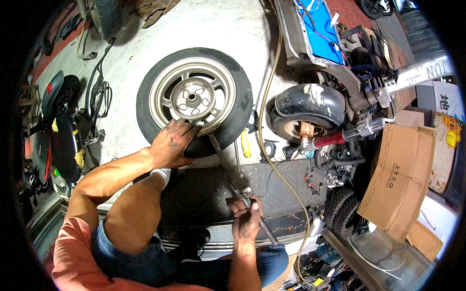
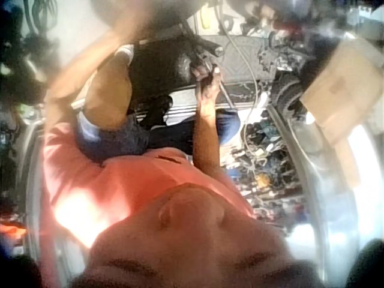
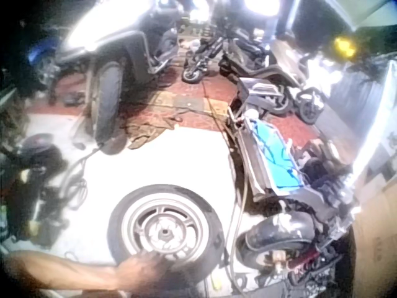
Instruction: The person removes a tire from a wheel rim using a pry bar and then handles the detached tire.
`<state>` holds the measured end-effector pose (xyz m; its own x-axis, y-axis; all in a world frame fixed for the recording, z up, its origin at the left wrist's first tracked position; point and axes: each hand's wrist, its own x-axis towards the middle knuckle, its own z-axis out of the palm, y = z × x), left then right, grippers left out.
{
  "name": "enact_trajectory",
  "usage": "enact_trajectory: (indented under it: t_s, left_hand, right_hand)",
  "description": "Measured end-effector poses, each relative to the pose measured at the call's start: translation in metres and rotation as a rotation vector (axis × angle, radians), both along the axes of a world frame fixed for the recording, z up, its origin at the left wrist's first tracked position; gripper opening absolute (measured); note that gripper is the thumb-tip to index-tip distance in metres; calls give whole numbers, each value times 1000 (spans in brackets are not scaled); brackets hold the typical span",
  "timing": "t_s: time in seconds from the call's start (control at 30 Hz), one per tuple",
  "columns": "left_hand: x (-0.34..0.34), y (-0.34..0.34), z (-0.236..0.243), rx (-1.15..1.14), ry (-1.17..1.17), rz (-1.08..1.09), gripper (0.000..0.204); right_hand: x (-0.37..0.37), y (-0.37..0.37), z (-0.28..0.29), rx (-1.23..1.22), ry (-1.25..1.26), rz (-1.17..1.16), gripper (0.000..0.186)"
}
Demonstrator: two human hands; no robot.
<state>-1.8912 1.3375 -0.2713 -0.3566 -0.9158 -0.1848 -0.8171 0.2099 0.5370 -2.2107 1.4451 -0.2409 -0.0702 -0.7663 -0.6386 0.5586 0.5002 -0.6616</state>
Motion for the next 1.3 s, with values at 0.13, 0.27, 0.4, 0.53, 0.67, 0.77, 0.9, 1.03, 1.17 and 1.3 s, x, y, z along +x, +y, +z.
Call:
enact_trajectory:
  t_s: [0.13, 0.27, 0.4, 0.53, 0.67, 0.77, 0.9, 1.03, 1.17, 1.3]
  left_hand:
    - [-3, 2, 8, 7, -18, 6, 99]
    - [-5, -1, 17, 26, -27, 9, 99]
    - [-4, -2, 8, -30, -28, 12, 94]
    - [-9, -1, 16, 87, -47, 32, 96]
    - [-11, 7, 10, 71, -76, 41, 100]
    - [-10, 6, 8, 97, -92, 31, 100]
    - [-11, 10, 6, 77, -110, 23, 101]
    - [-14, 8, 22, 76, -135, -12, 105]
    - [-10, -17, 38, 488, -59, 3, 119]
    - [-45, -60, 20, 718, 45, 395, 125]
  right_hand:
    - [-18, 16, -26, 111, -111, 25, 57]
    - [-33, 17, 4, 299, -281, 214, 78]
    - [-35, -5, 104, -28, 510, 650, 52]
    - [-38, -50, 124, -363, 1513, 1116, 44]
    - [-55, -45, 66, 214, 1357, 1335, 38]
    - [-56, -51, 54, 266, 1333, 1342, 36]
    - [-70, -25, 1, 178, 1423, 1281, 37]
    - [-73, 2, -94, -260, 1290, 1058, 35]
    - [-66, -4, -99, -155, 1309, 1126, 34]
    - [-70, 0, -103, -212, 1363, 1105, 37]
